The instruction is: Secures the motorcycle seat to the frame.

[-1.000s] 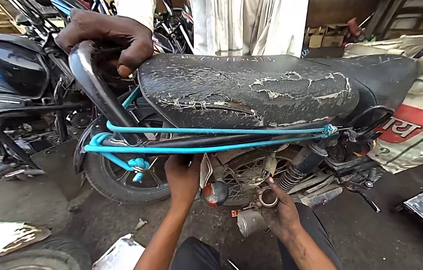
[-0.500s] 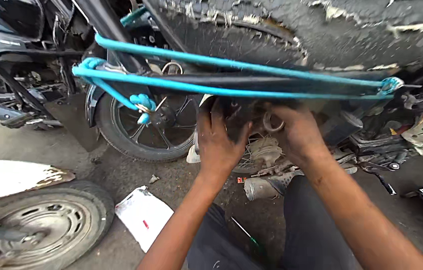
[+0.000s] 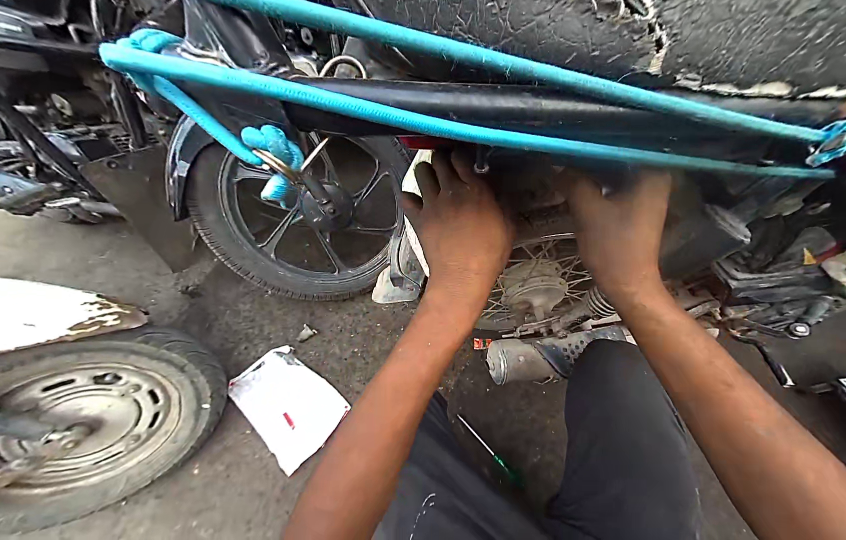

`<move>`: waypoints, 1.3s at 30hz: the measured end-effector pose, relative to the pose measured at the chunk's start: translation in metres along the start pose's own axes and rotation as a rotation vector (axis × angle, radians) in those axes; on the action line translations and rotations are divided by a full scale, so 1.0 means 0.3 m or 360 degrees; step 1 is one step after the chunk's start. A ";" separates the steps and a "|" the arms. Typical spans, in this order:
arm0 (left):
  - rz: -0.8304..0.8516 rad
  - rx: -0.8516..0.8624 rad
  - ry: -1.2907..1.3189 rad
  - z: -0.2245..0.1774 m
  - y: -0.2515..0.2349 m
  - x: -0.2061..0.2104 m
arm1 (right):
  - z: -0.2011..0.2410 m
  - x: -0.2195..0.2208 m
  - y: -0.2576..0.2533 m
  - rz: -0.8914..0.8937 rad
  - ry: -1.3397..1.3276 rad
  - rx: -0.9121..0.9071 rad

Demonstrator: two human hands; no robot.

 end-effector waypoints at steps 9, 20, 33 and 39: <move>0.0330 0.0123 -0.0469 -0.018 -0.023 0.023 | -0.006 0.044 0.064 -0.0017 0.0574 -0.0537; -0.0323 0.0294 -0.0137 0.034 -0.005 -0.018 | -0.104 0.113 -0.033 0.0332 0.1157 -0.0846; -0.0454 0.0448 0.0132 0.017 -0.041 -0.009 | -0.072 0.176 -0.006 -0.0360 0.1048 -0.0717; -0.0410 0.0355 0.0174 0.013 -0.059 -0.010 | -0.008 0.137 0.030 -0.0048 0.1001 -0.0513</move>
Point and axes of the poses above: each hand's wrist, its own y-axis away from the middle knuckle, its own x-axis out of the palm, z = x × y, the point moved 5 cm from there along -y, towards the middle knuckle, and after that the axes turned 8 degrees about -y, right-handed, at the moved point
